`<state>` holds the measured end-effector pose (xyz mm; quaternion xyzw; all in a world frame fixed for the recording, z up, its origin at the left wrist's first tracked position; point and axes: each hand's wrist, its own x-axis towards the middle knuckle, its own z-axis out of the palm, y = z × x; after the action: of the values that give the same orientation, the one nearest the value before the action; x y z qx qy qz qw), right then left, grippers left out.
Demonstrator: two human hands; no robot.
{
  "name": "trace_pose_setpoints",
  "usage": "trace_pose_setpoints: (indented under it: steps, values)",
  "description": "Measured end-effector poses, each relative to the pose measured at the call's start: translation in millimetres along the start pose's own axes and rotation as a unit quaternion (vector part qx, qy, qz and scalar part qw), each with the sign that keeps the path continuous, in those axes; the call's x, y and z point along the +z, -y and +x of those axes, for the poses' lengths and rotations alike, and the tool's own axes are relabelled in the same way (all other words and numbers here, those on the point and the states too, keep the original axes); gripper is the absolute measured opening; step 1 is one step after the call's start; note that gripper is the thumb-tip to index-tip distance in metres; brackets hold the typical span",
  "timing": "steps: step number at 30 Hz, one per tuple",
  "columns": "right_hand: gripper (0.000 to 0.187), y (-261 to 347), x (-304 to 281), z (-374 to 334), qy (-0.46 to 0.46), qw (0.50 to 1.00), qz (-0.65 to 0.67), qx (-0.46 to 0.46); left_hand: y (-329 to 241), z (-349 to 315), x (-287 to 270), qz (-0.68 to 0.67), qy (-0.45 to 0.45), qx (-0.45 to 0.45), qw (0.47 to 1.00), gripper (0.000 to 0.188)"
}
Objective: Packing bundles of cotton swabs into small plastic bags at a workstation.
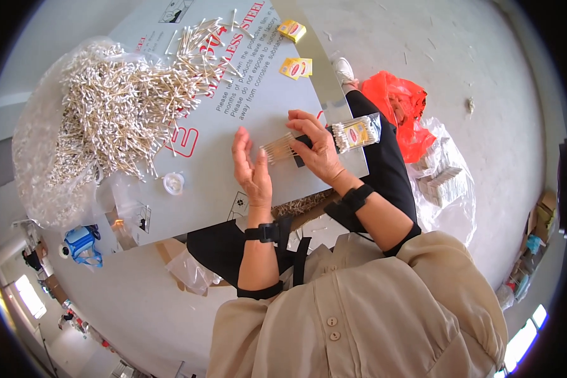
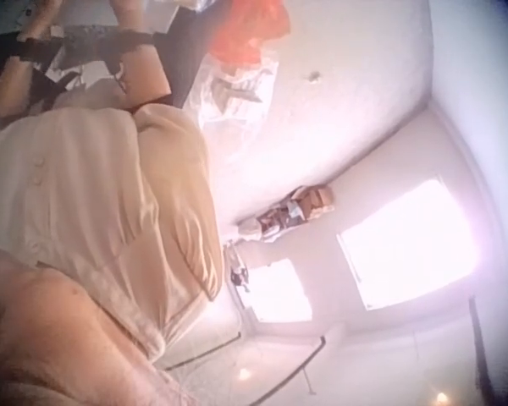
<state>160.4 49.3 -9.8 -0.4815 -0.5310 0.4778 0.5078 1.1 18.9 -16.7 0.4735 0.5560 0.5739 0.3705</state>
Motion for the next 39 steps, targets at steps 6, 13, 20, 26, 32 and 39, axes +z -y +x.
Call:
trace_pose_setpoints:
  steps: [6, 13, 20, 26, 32, 39]
  values:
    - [0.022, 13.0, -30.2, 5.3, 0.221, 0.942, -0.219, -0.123, -6.2, -6.0, -13.4, 0.294, 0.131, 0.122, 0.939, 0.025]
    - [0.015, 0.1, -27.8, 9.3, 0.226, 0.920, -0.276, -0.165, 1.6, -7.7, -7.4, 0.353, 0.120, 0.163, 0.914, 0.016]
    - [0.012, 0.7, -29.4, 15.5, 0.261, 0.877, -0.339, -0.218, 0.1, -7.3, -6.3, 0.351, 0.114, 0.143, 0.918, 0.011]
    - [0.013, 0.5, -29.3, 15.6, 0.254, 0.888, -0.327, -0.202, 1.2, -6.3, -4.8, 0.340, 0.106, 0.146, 0.923, 0.009]
    - [0.012, 3.4, -26.1, 15.8, 0.234, 0.911, -0.295, -0.167, 1.9, -7.0, -6.5, 0.335, 0.105, 0.151, 0.924, 0.027]
    - [0.018, 7.2, -18.7, 7.5, 0.084, 0.989, -0.120, -0.030, -4.5, -5.9, 6.5, 0.348, 0.075, 0.151, 0.922, 0.045]
